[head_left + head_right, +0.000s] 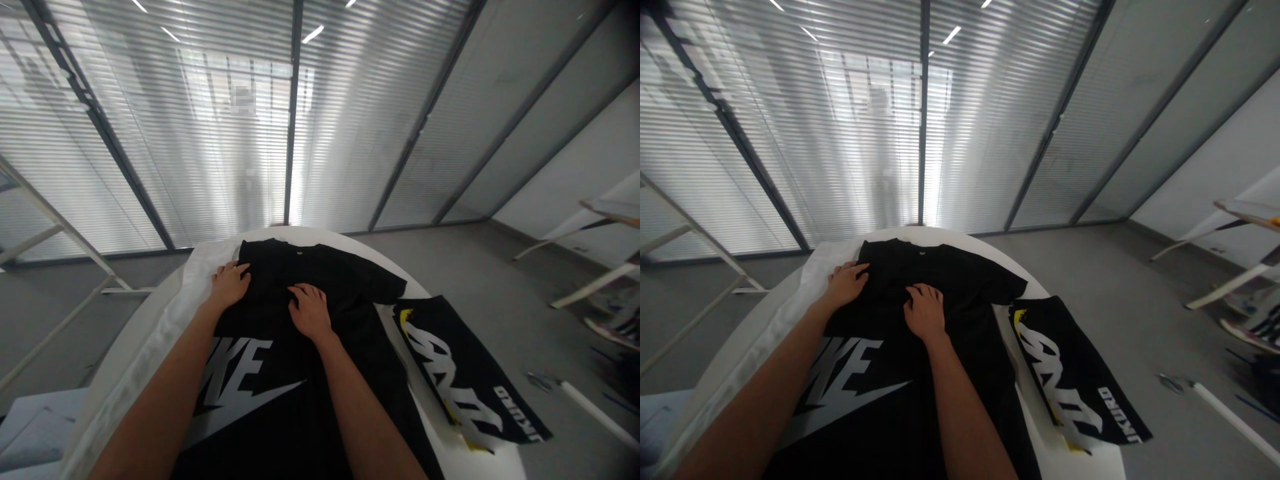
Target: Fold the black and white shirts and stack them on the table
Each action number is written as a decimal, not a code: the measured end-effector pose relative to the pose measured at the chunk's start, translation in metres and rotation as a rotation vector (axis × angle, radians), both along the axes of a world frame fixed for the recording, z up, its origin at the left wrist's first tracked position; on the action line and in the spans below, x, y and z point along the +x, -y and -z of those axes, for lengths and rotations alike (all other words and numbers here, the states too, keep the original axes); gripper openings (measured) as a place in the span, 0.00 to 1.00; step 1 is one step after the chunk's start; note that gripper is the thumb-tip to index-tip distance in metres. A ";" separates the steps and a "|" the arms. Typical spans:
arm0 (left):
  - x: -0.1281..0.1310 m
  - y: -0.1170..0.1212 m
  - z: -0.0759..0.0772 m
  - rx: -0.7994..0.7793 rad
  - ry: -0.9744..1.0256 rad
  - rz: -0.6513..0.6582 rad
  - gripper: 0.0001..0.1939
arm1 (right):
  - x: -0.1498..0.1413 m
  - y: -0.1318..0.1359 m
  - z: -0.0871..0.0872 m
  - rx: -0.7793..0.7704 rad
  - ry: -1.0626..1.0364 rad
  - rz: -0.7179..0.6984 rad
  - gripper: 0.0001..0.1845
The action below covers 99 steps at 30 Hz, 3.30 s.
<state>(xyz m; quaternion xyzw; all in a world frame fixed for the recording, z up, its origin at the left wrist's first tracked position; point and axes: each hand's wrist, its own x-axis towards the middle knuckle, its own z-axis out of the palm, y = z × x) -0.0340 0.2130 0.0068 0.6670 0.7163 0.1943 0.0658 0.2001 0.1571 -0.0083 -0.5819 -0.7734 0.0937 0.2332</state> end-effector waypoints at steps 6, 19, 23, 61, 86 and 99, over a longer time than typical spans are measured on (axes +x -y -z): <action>-0.026 -0.013 -0.008 0.016 0.314 -0.134 0.25 | 0.001 0.001 0.000 0.009 -0.012 -0.007 0.20; -0.026 -0.006 -0.009 -0.012 0.288 0.117 0.24 | 0.004 -0.002 0.002 -0.020 -0.041 -0.048 0.22; -0.032 -0.005 -0.017 0.070 0.371 0.056 0.23 | 0.009 -0.008 0.002 -0.057 -0.121 -0.104 0.24; 0.047 0.016 0.017 0.160 -0.250 0.183 0.23 | 0.113 -0.023 -0.010 -0.021 -0.170 0.809 0.24; 0.049 0.018 0.013 0.141 -0.232 0.164 0.23 | 0.101 -0.023 -0.006 -0.143 -0.036 0.906 0.28; 0.051 0.018 0.011 0.126 -0.211 0.150 0.23 | 0.121 -0.035 0.006 0.000 -0.229 0.735 0.26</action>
